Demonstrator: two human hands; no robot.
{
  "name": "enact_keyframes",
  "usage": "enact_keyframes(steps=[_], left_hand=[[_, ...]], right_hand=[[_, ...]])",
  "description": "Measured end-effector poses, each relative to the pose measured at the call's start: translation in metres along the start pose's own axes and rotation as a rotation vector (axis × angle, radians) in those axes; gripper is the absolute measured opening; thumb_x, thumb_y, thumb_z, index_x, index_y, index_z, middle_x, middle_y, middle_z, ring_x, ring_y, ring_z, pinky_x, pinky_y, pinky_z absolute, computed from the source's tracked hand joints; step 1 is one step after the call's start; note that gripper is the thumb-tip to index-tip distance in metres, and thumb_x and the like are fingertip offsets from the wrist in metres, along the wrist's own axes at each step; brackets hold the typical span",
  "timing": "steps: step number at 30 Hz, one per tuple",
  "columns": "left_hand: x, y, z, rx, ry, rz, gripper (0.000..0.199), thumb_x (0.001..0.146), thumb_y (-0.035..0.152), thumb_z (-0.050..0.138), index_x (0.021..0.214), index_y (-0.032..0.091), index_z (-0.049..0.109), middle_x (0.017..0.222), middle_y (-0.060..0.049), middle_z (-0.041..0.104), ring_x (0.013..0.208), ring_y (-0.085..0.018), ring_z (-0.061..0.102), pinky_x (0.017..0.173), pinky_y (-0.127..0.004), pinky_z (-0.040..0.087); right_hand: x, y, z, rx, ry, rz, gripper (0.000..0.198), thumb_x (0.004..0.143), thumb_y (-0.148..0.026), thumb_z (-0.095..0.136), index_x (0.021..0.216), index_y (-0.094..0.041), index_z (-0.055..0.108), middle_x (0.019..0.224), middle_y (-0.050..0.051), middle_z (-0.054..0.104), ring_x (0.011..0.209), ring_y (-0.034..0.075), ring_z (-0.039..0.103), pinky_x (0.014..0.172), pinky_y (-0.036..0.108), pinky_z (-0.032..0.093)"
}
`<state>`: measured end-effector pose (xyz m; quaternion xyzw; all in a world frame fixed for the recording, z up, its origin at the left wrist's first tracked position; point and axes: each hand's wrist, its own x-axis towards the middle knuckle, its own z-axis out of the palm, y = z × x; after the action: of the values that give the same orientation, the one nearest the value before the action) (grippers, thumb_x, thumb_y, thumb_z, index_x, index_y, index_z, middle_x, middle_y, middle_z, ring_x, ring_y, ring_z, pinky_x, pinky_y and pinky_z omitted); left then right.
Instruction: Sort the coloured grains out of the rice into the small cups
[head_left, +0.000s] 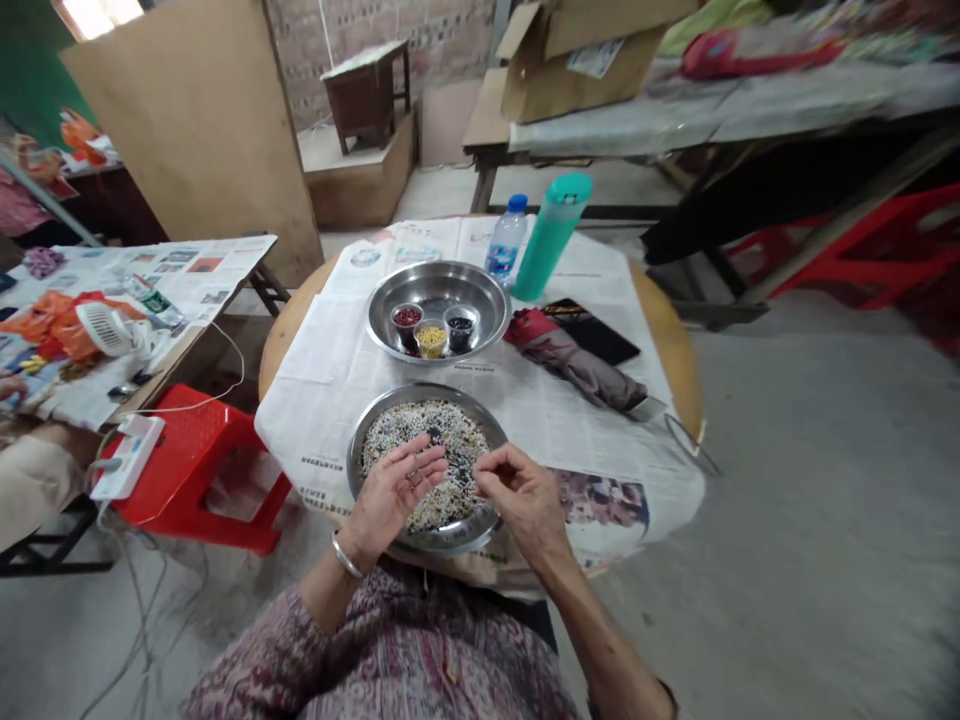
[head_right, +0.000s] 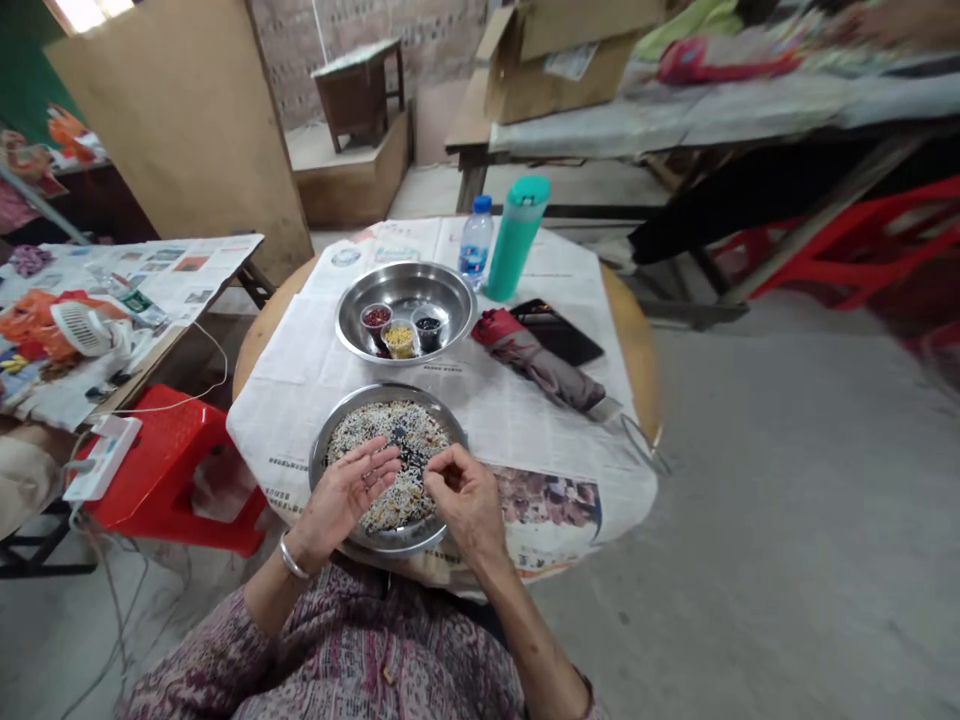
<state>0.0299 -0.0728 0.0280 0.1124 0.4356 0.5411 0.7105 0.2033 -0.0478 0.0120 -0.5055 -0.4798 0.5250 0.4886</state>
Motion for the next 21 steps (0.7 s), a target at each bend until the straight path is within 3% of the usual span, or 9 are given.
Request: enact_keyframes(steps=[8,11,16,21], left_hand=[[0.0,0.012,-0.013,-0.084,-0.013,-0.024,0.024,0.085,0.008,0.07,0.109,0.011,0.071,0.107,-0.013,0.076,0.088,-0.015,0.073,0.085,-0.024,0.058],[0.005,0.011,-0.018,-0.132,-0.034,-0.037,0.021,0.085,0.009,0.071,0.105,0.011,0.071,0.098,-0.011,0.077,0.08,-0.012,0.072,0.076,-0.021,0.058],[0.012,0.006,-0.027,-0.193,-0.037,-0.081,0.008,0.089,0.012,0.067,0.096,0.011,0.072,0.085,-0.009,0.075,0.071,-0.011,0.07,0.068,-0.018,0.059],[0.01,0.007,-0.035,-0.203,0.001,-0.107,0.013,0.094,0.013,0.061,0.093,0.01,0.074,0.085,-0.009,0.076,0.069,-0.01,0.07,0.063,-0.016,0.057]], right_hand=[[0.028,-0.028,0.017,-0.116,0.044,-0.108,0.02,0.069,-0.036,0.072,0.075,-0.018,0.068,0.065,0.0,0.064,0.056,0.013,0.055,0.053,0.025,0.044],[0.059,-0.045,0.029,-0.211,0.046,-0.179,0.023,0.072,-0.04,0.072,0.078,-0.017,0.07,0.065,0.001,0.066,0.055,0.014,0.054,0.051,0.025,0.043],[0.131,-0.062,0.055,-0.429,0.154,-0.399,0.02,0.077,-0.035,0.064,0.081,-0.017,0.072,0.072,0.004,0.072,0.062,0.016,0.062,0.065,0.029,0.05],[0.177,-0.055,0.065,-0.608,0.152,-0.399,0.024,0.075,-0.03,0.06,0.086,-0.017,0.077,0.08,0.008,0.077,0.067,0.02,0.068,0.074,0.035,0.054]])
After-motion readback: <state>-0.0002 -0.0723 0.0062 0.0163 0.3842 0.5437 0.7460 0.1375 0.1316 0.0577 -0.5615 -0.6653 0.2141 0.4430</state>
